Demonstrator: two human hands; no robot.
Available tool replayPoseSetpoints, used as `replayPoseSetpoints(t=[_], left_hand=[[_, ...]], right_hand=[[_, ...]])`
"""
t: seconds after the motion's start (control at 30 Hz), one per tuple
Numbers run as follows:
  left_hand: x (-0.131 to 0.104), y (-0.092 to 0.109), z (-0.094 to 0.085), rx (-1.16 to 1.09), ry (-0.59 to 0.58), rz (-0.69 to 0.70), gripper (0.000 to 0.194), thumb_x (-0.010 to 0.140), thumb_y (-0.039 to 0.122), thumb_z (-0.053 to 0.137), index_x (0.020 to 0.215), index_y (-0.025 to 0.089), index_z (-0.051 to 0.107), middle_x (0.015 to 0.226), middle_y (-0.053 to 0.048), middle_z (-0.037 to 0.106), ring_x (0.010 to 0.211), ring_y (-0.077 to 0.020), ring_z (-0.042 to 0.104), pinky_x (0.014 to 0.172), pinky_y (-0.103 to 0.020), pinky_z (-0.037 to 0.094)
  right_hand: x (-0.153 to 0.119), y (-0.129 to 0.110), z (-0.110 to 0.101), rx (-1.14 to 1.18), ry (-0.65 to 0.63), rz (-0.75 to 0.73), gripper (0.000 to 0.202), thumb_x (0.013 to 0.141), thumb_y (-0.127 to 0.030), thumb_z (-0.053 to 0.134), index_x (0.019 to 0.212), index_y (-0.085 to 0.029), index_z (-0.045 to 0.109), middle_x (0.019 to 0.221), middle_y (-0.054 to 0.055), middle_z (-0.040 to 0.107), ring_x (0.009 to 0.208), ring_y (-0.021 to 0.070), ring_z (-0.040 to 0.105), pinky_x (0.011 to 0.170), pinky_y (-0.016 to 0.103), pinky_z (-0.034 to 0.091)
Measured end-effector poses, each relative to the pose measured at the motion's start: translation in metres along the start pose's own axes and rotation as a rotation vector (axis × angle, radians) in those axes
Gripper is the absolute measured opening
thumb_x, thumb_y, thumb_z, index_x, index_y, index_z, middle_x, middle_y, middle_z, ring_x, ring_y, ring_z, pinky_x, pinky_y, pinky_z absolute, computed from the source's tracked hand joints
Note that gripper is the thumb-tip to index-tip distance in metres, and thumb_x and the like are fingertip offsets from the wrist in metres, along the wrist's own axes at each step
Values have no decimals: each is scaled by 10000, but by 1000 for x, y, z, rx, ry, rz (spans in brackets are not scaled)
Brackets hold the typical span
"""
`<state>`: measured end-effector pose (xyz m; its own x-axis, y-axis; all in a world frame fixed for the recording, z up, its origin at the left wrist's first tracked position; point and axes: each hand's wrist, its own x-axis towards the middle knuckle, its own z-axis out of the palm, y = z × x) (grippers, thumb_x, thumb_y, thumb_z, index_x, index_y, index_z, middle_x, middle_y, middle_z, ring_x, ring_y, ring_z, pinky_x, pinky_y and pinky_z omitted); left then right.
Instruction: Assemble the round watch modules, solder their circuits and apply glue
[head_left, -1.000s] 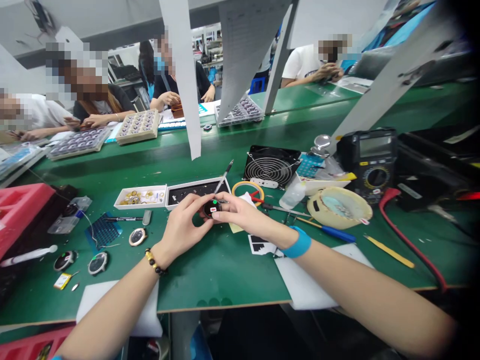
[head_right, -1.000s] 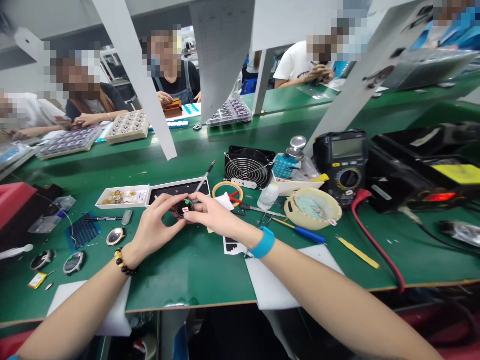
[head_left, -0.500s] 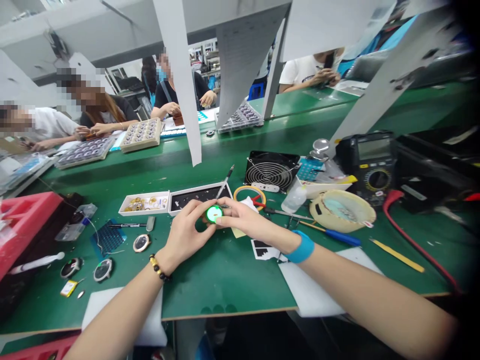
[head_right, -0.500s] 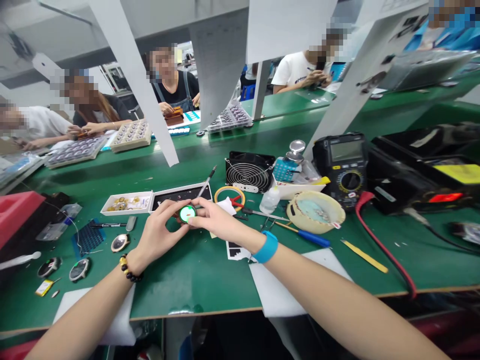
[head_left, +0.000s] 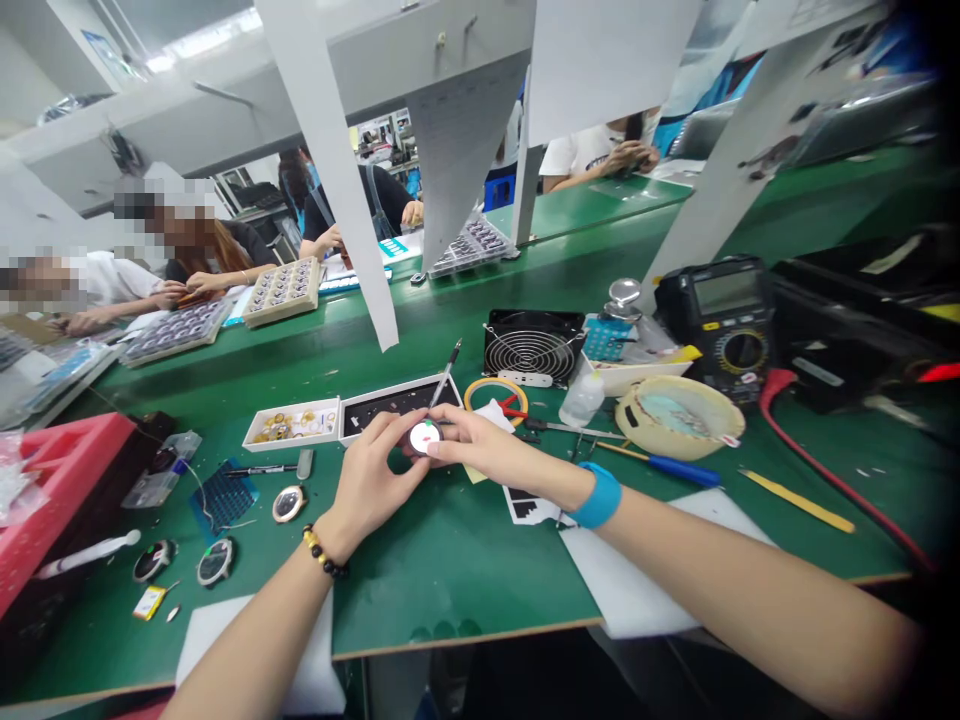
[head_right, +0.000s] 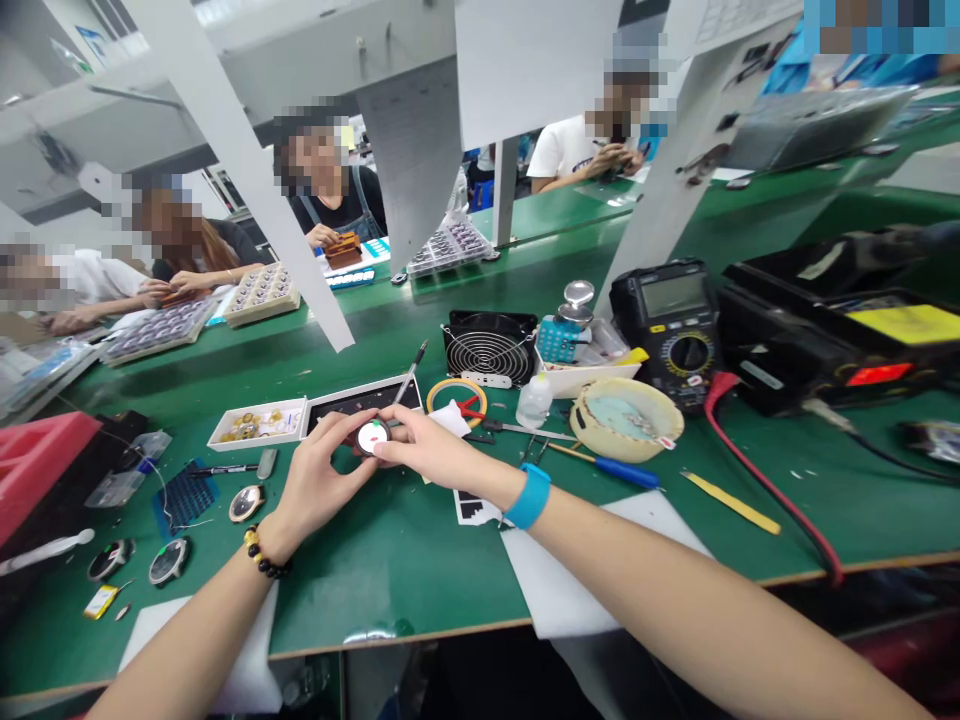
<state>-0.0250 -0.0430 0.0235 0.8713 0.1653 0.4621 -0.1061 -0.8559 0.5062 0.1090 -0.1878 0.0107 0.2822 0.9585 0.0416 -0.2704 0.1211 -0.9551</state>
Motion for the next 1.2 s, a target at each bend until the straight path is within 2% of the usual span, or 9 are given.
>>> replayPoseSetpoints(t=[0.2,0.43,0.6,0.7,0.93,1.2], left_hand=[[0,-1,1,-19,4,0,477,884,188,683,1347,279,610,1096,-43,638,856,-154,643,788,-307,558],[0,-1,1,-73,29,-7,480,876,163,680,1336,255,578,1086,-39,647,865,-155,661,807,-307,575],[0,-2,2,-95,45,-14,419,860,185,709,1256,220,576,1151,-61,673,908,-171,680,817,-312,586],[0,-1,1,-94,44,-5,405,869,193,703,1252,225,579,1153,-64,673,924,-176,679,822,-318,588],[1,-1,2,-95,41,-9,403,871,206,710,1252,231,584,1145,-63,669,907,-171,679,811,-316,594],[0,1,1,-73,14,-1,406,890,213,702,1280,244,595,1098,-55,665,858,-164,671,805,-321,583]], right_hand=[[-1,-3,1,-2,8,-3,383,864,-343,756,1146,-190,547,1097,82,735,1078,207,709,972,372,568],[0,-1,0,-13,7,3,397,876,-356,763,1170,-191,553,946,18,709,893,153,692,856,308,577],[0,3,-1,25,9,1,437,848,-378,795,1160,-198,547,1097,57,705,1059,188,681,895,319,571],[0,1,0,50,-5,-3,415,848,-372,794,1137,-200,552,1121,62,701,1125,199,673,911,315,573],[-1,0,1,46,1,7,423,847,-376,793,1144,-201,549,1124,60,702,1137,200,677,924,313,580],[-1,-4,1,19,79,29,301,871,-385,756,1062,-198,616,1039,46,692,1047,204,693,924,361,614]])
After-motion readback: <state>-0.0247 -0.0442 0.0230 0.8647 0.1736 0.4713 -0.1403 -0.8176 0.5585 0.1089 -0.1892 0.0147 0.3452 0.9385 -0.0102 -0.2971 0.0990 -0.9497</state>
